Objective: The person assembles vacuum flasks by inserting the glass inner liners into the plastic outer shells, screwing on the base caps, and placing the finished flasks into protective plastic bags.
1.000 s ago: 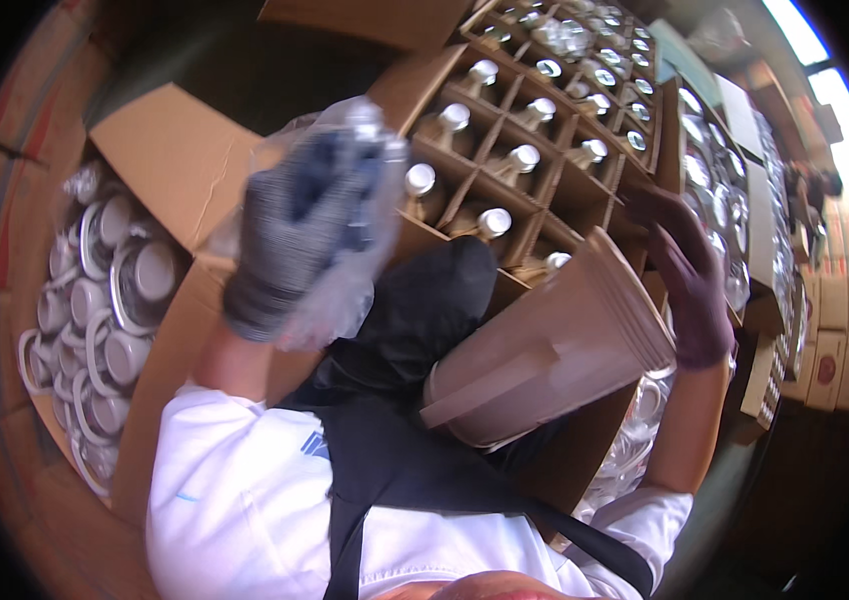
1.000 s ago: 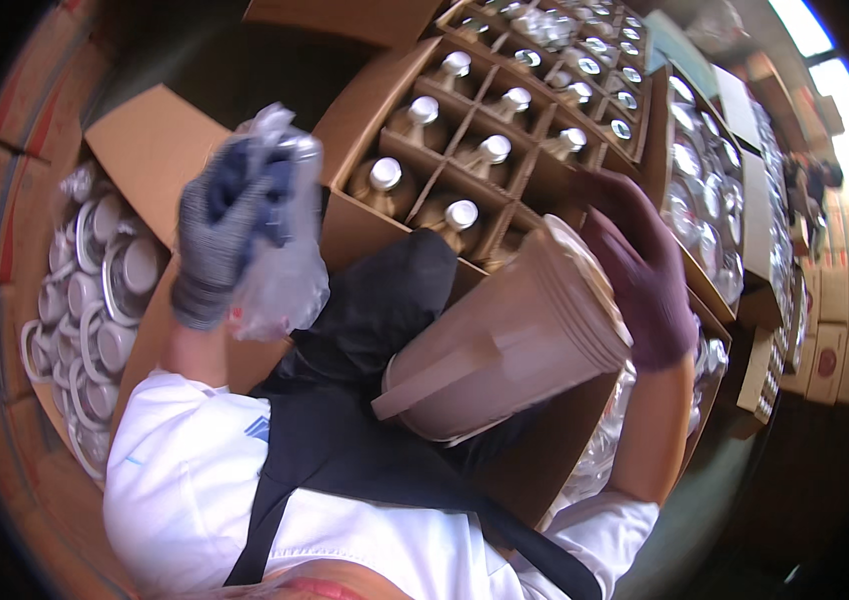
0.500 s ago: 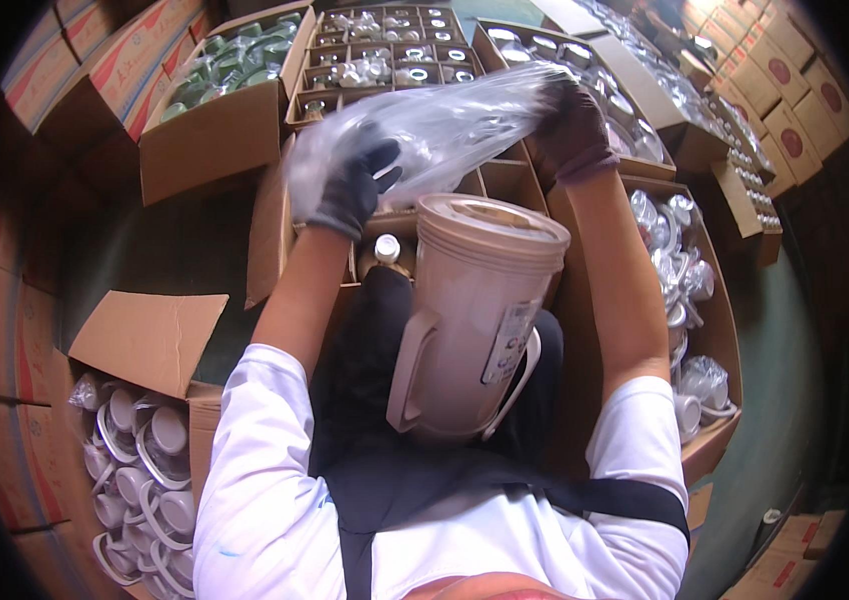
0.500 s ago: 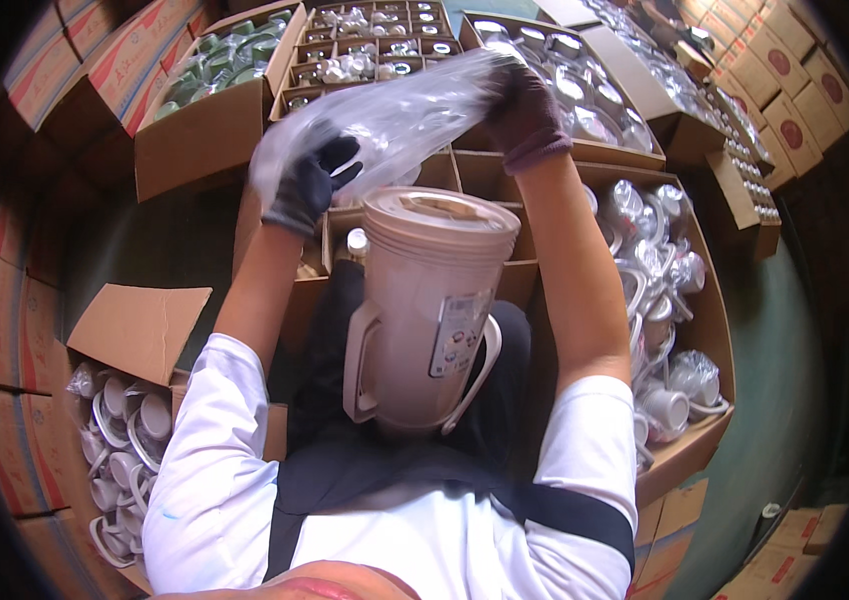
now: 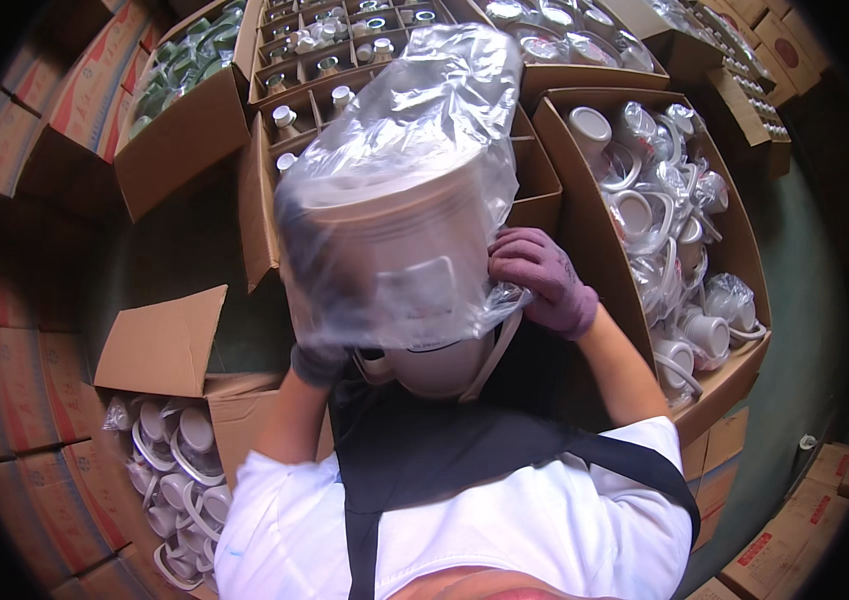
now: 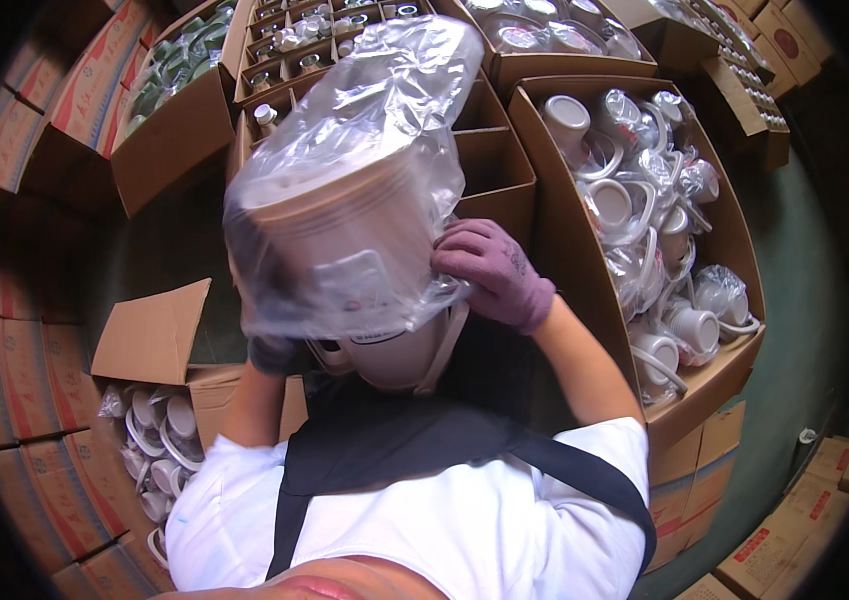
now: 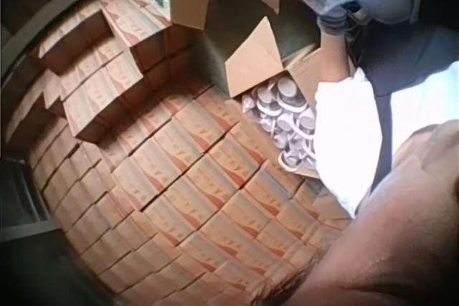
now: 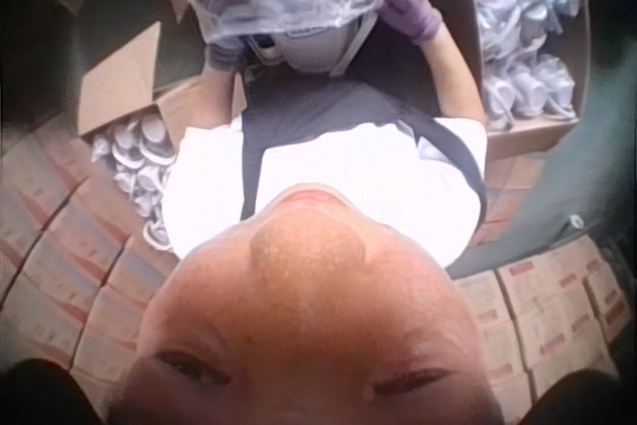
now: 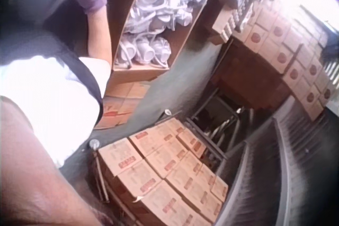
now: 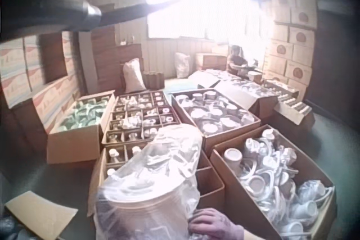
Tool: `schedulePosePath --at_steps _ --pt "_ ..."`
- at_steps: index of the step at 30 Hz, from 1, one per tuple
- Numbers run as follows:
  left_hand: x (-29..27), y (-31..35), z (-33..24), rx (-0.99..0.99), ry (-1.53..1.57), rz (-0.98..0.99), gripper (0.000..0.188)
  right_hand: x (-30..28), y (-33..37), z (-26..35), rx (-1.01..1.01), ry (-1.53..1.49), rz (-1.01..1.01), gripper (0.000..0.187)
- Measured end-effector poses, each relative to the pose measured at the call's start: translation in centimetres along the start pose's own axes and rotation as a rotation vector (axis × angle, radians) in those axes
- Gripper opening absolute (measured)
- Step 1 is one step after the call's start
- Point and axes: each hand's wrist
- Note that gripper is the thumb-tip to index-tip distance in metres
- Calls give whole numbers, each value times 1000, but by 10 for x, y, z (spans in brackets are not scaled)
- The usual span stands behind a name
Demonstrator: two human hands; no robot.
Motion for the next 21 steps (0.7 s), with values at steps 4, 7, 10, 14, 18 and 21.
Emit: schedulePosePath --at_steps 4,7,10,14,18,21 --pt "-18 154 45 -410 -285 292 37 -23 13 38 3 94 306 42" --pt "-53 237 37 -540 -432 568 32 -22 30 40 -33 387 502 31" --pt "-120 189 21 -565 60 405 38 2 36 48 -21 476 361 12" --pt "-58 83 20 22 116 62 48 21 32 80 25 556 247 8" --pt "-18 109 111 -451 312 79 48 39 58 134 220 657 111 8" --pt "39 138 90 -559 452 -89 47 55 106 162 495 684 -129 8"
Point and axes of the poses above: each hand's wrist, its own y-axis away from the middle knuckle, its own x-axis out of the palm, z = x × y, and after that the axes turned 12 degrees about z, right-handed
